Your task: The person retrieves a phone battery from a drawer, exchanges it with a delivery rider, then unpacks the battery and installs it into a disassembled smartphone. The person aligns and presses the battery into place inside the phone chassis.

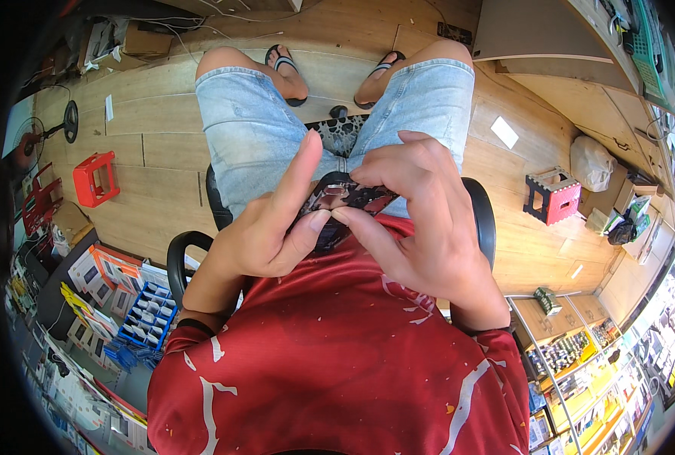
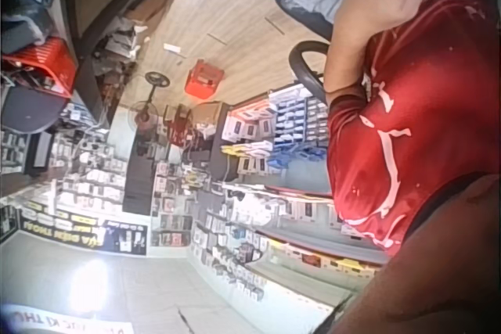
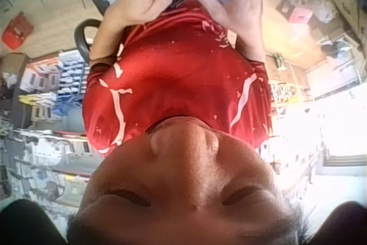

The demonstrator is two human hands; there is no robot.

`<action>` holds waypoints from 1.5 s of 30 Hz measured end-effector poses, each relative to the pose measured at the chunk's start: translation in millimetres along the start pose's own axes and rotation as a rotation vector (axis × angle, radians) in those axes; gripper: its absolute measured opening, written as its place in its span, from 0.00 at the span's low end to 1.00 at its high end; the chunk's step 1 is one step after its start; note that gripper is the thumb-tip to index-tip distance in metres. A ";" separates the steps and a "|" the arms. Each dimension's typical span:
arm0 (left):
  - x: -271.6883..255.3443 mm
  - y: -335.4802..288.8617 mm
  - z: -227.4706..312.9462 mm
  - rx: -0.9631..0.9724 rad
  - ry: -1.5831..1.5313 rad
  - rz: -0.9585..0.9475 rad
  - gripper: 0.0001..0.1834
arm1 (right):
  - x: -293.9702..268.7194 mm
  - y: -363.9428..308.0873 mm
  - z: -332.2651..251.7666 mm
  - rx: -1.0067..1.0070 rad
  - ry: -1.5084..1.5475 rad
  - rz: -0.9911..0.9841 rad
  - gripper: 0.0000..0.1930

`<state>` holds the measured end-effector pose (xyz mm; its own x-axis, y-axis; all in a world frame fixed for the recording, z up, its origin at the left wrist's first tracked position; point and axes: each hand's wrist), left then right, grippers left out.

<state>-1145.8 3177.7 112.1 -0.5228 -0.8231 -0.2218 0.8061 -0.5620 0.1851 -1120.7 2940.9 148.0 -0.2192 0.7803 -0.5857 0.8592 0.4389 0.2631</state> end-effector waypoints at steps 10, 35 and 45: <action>2.4 -1.1 4.0 0.174 0.115 0.065 0.45 | -4.6 -3.7 2.8 -0.106 0.028 0.019 0.29; 18.2 -10.2 -8.3 0.261 0.047 0.168 0.38 | -5.7 -3.2 -6.6 -0.146 0.002 0.065 0.28; 20.6 -11.7 -11.9 0.310 0.064 0.190 0.43 | -7.7 -0.9 -7.2 -0.171 0.017 0.056 0.27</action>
<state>-1162.7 3168.3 94.0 -0.3459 -0.9137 -0.2133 0.7596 -0.4061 0.5080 -1123.1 2937.7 157.8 -0.1827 0.8123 -0.5540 0.7792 0.4632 0.4222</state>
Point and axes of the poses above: each hand's wrist, its own y-axis towards the middle knuckle, its own x-axis out of the palm, z = x × y, and after that the axes turned 2 degrees about -y, right-handed
